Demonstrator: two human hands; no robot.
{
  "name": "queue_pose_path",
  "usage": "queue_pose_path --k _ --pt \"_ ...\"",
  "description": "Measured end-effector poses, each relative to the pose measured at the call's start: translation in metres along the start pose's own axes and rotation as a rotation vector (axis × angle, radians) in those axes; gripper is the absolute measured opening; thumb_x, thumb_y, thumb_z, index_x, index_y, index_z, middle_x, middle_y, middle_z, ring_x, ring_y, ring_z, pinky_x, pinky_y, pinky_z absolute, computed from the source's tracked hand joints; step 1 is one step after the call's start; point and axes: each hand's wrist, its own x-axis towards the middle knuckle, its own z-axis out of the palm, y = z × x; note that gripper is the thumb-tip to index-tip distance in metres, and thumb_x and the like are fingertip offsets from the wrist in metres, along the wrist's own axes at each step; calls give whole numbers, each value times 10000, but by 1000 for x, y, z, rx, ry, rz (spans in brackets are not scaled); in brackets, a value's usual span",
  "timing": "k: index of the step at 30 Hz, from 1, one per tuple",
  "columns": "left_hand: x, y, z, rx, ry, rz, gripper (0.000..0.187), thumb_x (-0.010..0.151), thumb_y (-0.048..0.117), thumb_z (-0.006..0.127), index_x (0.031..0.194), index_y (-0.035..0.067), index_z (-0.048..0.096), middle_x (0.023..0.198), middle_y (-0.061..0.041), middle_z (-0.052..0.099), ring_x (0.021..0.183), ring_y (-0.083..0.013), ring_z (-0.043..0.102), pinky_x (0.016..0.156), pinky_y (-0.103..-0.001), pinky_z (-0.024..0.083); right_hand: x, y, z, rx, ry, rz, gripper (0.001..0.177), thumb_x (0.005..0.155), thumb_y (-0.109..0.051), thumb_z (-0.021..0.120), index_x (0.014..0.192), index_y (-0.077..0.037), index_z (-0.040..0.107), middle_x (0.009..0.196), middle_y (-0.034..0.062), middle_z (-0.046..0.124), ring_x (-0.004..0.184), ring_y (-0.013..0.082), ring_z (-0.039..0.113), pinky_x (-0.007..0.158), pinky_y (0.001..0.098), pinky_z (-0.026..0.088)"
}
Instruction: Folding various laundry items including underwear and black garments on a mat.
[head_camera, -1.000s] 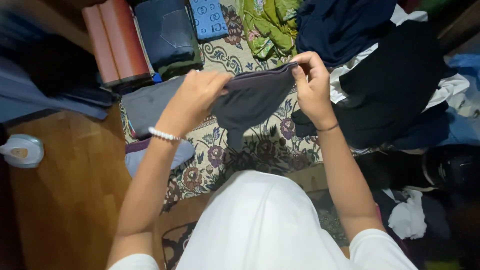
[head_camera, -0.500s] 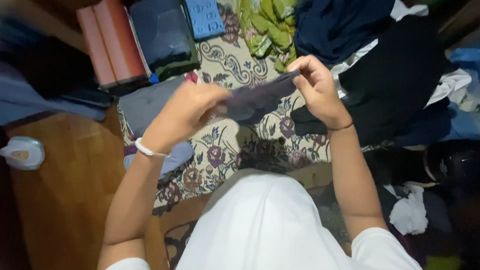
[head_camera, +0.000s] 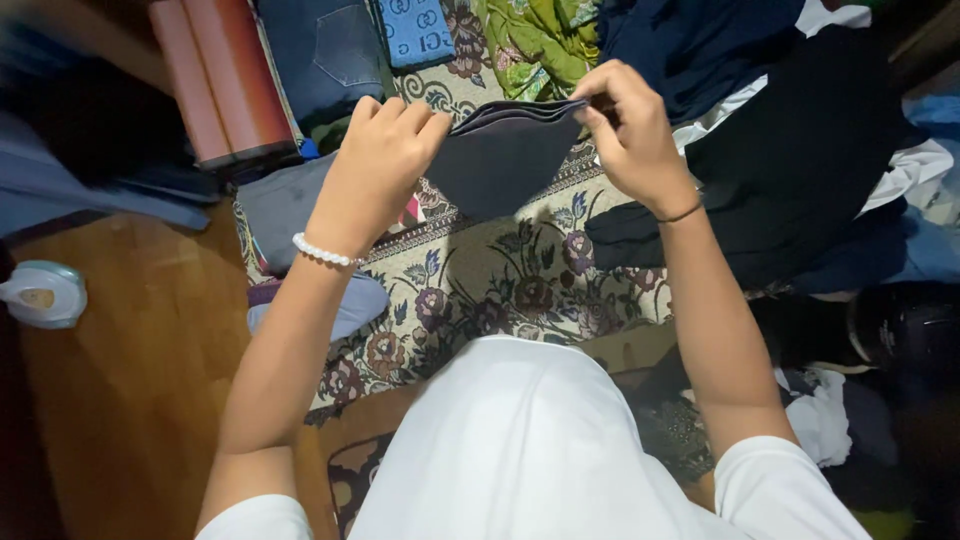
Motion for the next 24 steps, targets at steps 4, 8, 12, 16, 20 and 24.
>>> queue_pose_path --k 4,8,12,16,20,24 --pt "-13 11 17 -40 144 1 306 871 67 675 1177 52 657 1036 -58 639 1003 -226 606 890 -364 449 -17 -4 1 -102 17 -25 195 959 148 605 1095 9 597 1080 108 594 957 200 583 814 304 501" --pt "-48 43 72 -84 63 29 280 860 115 636 1130 49 666 987 -72 624 971 -233 596 859 -375 461 -70 27 24 -268 -38 -100 276 823 122 708 1030 -39 622 1072 117 647 1042 313 603 939 411 475" --pt "-108 97 156 -301 -89 61 350 809 111 623 1141 14 677 975 -102 623 945 -265 580 829 -394 463 -156 61 60 -193 -119 152 203 826 33 702 1005 -49 651 1059 115 668 1002 307 607 905 393 491" --pt "-164 162 193 -514 -202 3 294 790 104 651 1074 41 693 989 -104 632 1015 -290 593 869 -411 470 -245 80 85 -116 -166 257 178 872 26 632 1032 -41 669 1089 108 691 1005 295 612 918 392 490" --pt "-183 180 195 -888 -297 -255 261 802 127 719 1049 45 735 963 -117 671 985 -306 614 881 -435 466 -278 85 93 -35 -234 450 123 904 -26 652 1026 -26 666 1097 123 691 1060 287 629 954 380 486" --pt "-169 163 209 -1124 -95 -596 231 865 187 773 1047 46 763 1027 -130 755 985 -288 681 901 -418 500 -272 121 106 202 -109 756 138 974 -105 647 1082 -18 650 1069 101 672 977 170 641 891 300 517"
